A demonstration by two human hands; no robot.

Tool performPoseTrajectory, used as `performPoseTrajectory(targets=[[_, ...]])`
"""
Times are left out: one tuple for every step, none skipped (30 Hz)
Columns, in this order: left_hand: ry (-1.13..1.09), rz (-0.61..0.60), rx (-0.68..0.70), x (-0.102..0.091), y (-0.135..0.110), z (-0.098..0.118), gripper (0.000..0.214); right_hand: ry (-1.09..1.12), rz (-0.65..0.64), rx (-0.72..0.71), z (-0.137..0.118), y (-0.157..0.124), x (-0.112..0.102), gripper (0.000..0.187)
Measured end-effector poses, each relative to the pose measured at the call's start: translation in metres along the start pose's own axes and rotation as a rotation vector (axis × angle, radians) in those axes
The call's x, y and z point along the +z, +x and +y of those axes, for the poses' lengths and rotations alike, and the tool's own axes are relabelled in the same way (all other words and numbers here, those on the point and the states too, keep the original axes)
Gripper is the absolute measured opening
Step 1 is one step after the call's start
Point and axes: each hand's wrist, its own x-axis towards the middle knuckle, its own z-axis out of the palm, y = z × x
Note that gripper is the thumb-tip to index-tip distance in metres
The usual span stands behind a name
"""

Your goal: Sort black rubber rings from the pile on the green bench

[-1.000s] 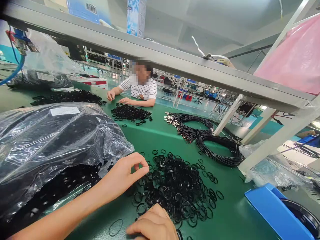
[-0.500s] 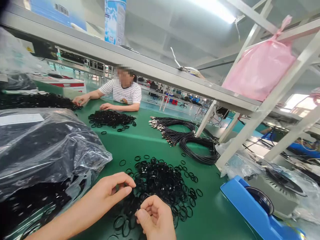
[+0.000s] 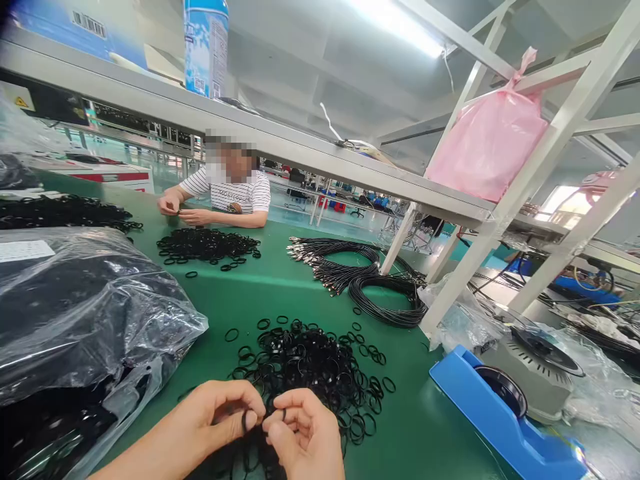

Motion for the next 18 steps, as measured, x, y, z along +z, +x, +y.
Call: performPoseTrajectory(targets=[[-0.006,0.014,-0.004,-0.001,0.001,0.0,0.018,-0.009,0.005,0.008,0.001,0.0,0.0,0.034],[-0.01,0.026,-0.008,-0.003,0.001,0.0,0.019,-0.017,0.011,0.005,0.001,0.0,-0.001,0.033],[-0.006,0.037,-0.01,-0.004,0.001,0.0,0.019,-0.029,0.018,-0.009,0.002,0.0,-0.001,0.032],[0.005,0.047,-0.003,-0.006,0.0,0.001,0.021,-0.053,0.024,-0.032,0.002,0.0,-0.001,0.03],[0.018,0.059,0.014,-0.007,-0.001,0.001,0.025,-0.099,0.029,-0.066,0.002,0.0,-0.002,0.028],[0.03,0.081,0.037,-0.008,-0.002,0.001,0.03,-0.176,0.034,-0.111,0.002,0.001,-0.003,0.028],[0.041,0.108,0.059,-0.01,-0.002,0.001,0.035,-0.28,0.037,-0.167,0.002,0.001,-0.004,0.029],[0.049,0.138,0.078,-0.011,-0.003,0.001,0.038,-0.397,0.038,-0.234,0.002,0.001,-0.005,0.032],[0.055,0.165,0.093,-0.012,-0.003,0.0,0.039,-0.511,0.043,-0.309,0.002,0.001,-0.007,0.034],[0.059,0.189,0.101,-0.014,-0.003,0.0,0.039,-0.61,0.055,-0.385,0.002,0.002,-0.009,0.034],[0.062,0.212,0.104,-0.016,-0.002,0.0,0.037,-0.691,0.076,-0.451,0.002,0.002,-0.011,0.032],[0.065,0.236,0.107,-0.018,-0.002,0.001,0.035,-0.755,0.105,-0.502,0.003,0.001,-0.012,0.029],[0.064,0.262,0.111,-0.02,-0.002,0.002,0.032,-0.807,0.139,-0.538,0.004,0.001,-0.013,0.026],[0.06,0.293,0.113,-0.023,-0.001,0.004,0.029,-0.852,0.17,-0.562,0.005,-0.001,-0.013,0.024],[0.052,0.322,0.116,-0.026,-0.002,0.007,0.027,-0.893,0.169,-0.585,0.007,-0.003,-0.013,0.023],[0.041,0.346,0.119,-0.03,-0.002,0.01,0.025,-0.926,0.13,-0.611,0.009,-0.005,-0.011,0.023],[0.028,0.371,0.12,-0.034,-0.003,0.013,0.023,-0.949,0.062,-0.638,0.012,-0.008,-0.009,0.022],[0.014,0.397,0.117,-0.038,-0.005,0.017,0.022,-0.964,-0.023,-0.663,0.015,-0.011,-0.008,0.02]])
